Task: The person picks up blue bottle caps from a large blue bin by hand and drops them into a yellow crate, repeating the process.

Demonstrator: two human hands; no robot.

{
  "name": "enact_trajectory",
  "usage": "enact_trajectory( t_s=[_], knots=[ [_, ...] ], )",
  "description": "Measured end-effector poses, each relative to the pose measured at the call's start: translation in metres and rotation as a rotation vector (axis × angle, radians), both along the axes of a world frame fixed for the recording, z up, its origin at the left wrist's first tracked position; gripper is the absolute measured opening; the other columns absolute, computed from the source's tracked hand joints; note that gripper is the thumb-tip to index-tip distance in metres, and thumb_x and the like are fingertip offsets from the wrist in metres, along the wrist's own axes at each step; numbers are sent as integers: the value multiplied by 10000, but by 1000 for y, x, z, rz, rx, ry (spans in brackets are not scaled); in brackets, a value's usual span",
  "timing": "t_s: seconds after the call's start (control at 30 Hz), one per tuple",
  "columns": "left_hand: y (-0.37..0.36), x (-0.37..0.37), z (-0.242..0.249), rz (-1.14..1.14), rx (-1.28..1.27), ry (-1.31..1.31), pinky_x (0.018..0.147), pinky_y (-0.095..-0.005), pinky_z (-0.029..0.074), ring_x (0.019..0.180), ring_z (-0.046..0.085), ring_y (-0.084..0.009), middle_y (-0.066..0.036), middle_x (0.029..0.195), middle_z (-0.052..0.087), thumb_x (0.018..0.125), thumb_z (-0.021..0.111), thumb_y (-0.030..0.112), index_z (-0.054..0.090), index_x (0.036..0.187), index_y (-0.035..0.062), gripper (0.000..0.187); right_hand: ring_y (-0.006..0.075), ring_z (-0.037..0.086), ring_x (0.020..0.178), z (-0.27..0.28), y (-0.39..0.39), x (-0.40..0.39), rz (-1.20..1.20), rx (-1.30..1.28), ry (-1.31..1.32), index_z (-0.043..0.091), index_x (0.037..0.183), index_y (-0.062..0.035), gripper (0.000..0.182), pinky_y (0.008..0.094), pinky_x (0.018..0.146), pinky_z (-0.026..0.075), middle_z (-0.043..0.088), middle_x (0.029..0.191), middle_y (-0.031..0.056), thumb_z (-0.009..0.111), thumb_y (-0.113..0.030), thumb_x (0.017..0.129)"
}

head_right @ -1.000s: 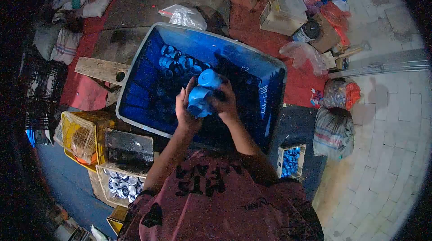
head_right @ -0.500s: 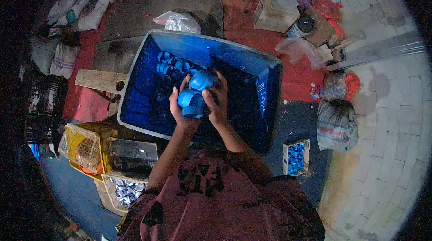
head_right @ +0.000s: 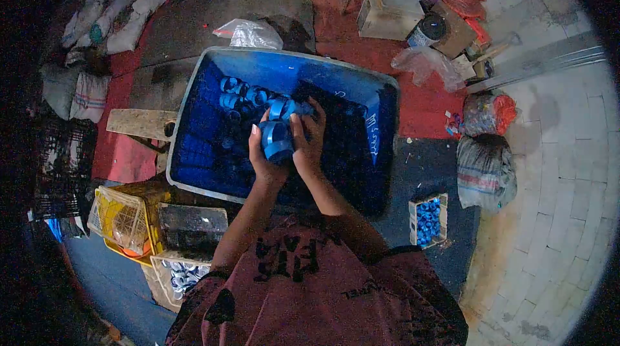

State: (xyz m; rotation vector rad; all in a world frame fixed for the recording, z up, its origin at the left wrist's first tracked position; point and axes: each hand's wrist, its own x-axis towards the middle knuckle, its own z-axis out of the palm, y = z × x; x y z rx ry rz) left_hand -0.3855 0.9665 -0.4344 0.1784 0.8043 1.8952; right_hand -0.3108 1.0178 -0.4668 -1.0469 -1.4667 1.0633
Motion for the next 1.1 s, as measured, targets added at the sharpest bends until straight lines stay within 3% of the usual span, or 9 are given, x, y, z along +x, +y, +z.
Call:
enact_trajectory(
  t_s=[0.2, 0.3, 0.4, 0.6, 0.7, 0.8, 1.03, 1.1],
  knots=[
    [3, 4, -3, 5, 10, 13, 1004, -393, 491, 1150, 619, -248, -134, 1253, 611, 986, 493, 522, 460, 1428, 26, 665, 325, 402, 1368, -4, 2, 6, 83, -61, 120, 633, 1051, -12, 254, 446, 1149, 303, 366, 1515, 187, 624, -260, 998],
    [5, 13, -1, 67, -39, -21, 998, -392, 491, 1140, 620, -247, -132, 1239, 617, 999, 477, 507, 466, 1420, 30, 636, 333, 382, 1386, 3, -1, 10, 143, -220, 328, 601, 1135, -17, 289, 466, 1161, 289, 332, 1535, 186, 634, -261, 984],
    [4, 23, 6, 118, -23, 31, 995, -394, 492, 1128, 623, -250, -133, 1231, 622, 1016, 444, 501, 472, 1411, 29, 616, 363, 354, 1411, 7, 1, 19, 187, 13, 143, 576, 1186, -22, 376, 501, 1164, 282, 326, 1543, 198, 657, -303, 949],
    [-11, 46, 21, 231, -8, 108, 980, -397, 476, 1115, 607, -243, -116, 1217, 629, 1018, 379, 553, 500, 1400, 52, 642, 414, 304, 1440, 14, -3, 34, 315, 180, 145, 589, 1190, -60, 459, 546, 1173, 242, 300, 1545, 255, 674, -404, 900],
    [-25, 57, 24, 366, -32, 43, 965, -392, 485, 1095, 615, -240, -106, 1202, 639, 1010, 405, 563, 529, 1362, 67, 621, 435, 290, 1439, 20, -12, 38, 411, 204, 59, 603, 1164, -74, 422, 563, 1174, 223, 300, 1532, 274, 658, -405, 909],
    [-47, 66, 28, 469, -53, 53, 942, -382, 493, 1063, 623, -223, -88, 1171, 648, 996, 444, 576, 556, 1313, 86, 595, 445, 279, 1433, 17, -29, 35, 518, 148, 142, 617, 1141, -82, 408, 569, 1170, 214, 305, 1526, 275, 635, -423, 919],
    [-102, 73, 45, 678, -64, -20, 914, -389, 501, 1038, 627, -219, -74, 1131, 652, 975, 475, 592, 566, 1281, 98, 589, 420, 216, 1443, 39, -81, 33, 682, 155, 47, 625, 1114, -94, 431, 567, 1168, 147, 278, 1544, 266, 586, -485, 938],
    [-124, 71, 42, 688, -46, 19, 965, -407, 499, 1101, 620, -243, -97, 1201, 632, 971, 463, 604, 520, 1351, 87, 644, 414, 203, 1445, 44, -99, 31, 715, 165, 23, 625, 1108, -95, 430, 571, 1164, 137, 270, 1550, 259, 584, -488, 938]
  ],
)
